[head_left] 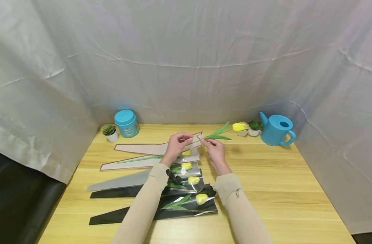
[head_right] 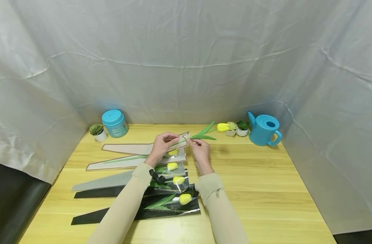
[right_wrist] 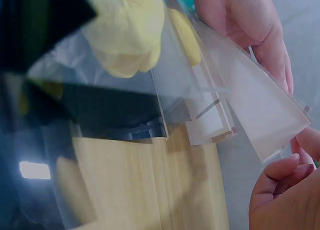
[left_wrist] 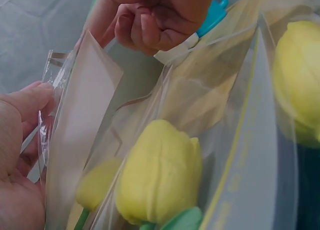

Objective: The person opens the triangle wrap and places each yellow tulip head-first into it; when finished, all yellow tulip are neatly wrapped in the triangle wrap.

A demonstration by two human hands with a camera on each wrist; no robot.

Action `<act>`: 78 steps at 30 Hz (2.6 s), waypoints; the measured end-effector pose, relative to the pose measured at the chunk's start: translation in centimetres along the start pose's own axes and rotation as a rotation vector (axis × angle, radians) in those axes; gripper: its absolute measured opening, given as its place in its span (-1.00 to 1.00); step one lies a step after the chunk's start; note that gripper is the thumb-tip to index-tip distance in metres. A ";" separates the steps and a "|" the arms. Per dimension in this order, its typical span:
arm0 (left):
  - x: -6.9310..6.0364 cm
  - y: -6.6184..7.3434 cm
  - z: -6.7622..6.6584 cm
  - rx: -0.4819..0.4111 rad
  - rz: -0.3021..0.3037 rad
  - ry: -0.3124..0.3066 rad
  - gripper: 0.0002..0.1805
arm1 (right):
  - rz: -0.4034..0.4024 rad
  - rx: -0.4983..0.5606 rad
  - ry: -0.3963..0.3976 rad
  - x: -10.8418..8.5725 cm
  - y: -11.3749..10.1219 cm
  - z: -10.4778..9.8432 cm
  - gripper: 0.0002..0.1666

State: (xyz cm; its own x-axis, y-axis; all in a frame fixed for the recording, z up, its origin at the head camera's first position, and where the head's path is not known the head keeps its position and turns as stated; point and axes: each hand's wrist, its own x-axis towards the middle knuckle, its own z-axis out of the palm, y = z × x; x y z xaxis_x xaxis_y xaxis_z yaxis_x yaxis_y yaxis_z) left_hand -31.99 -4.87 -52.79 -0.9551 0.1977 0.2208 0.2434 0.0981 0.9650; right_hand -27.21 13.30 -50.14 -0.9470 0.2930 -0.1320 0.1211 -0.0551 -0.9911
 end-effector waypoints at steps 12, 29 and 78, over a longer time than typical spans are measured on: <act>-0.1 0.0 0.6 0.008 0.031 -0.026 -0.78 | 0.112 -0.060 -0.087 0.6 0.5 0.1 -0.57; -0.3 -0.7 1.1 0.056 -0.022 0.042 -0.82 | 0.284 0.005 -0.151 0.2 0.5 -0.5 -0.66; -0.4 -1.4 0.4 0.119 -0.006 -0.022 -0.86 | -0.379 -0.952 -0.436 8.6 1.6 -12.3 -0.85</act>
State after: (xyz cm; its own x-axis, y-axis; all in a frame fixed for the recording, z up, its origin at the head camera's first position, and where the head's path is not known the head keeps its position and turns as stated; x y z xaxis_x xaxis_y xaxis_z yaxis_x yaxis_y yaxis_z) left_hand -31.87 -4.69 -54.32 -0.9529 0.2180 0.2110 0.2577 0.2141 0.9422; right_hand -31.51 27.49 -53.02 -0.9720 -0.2347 0.0136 -0.1959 0.7765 -0.5989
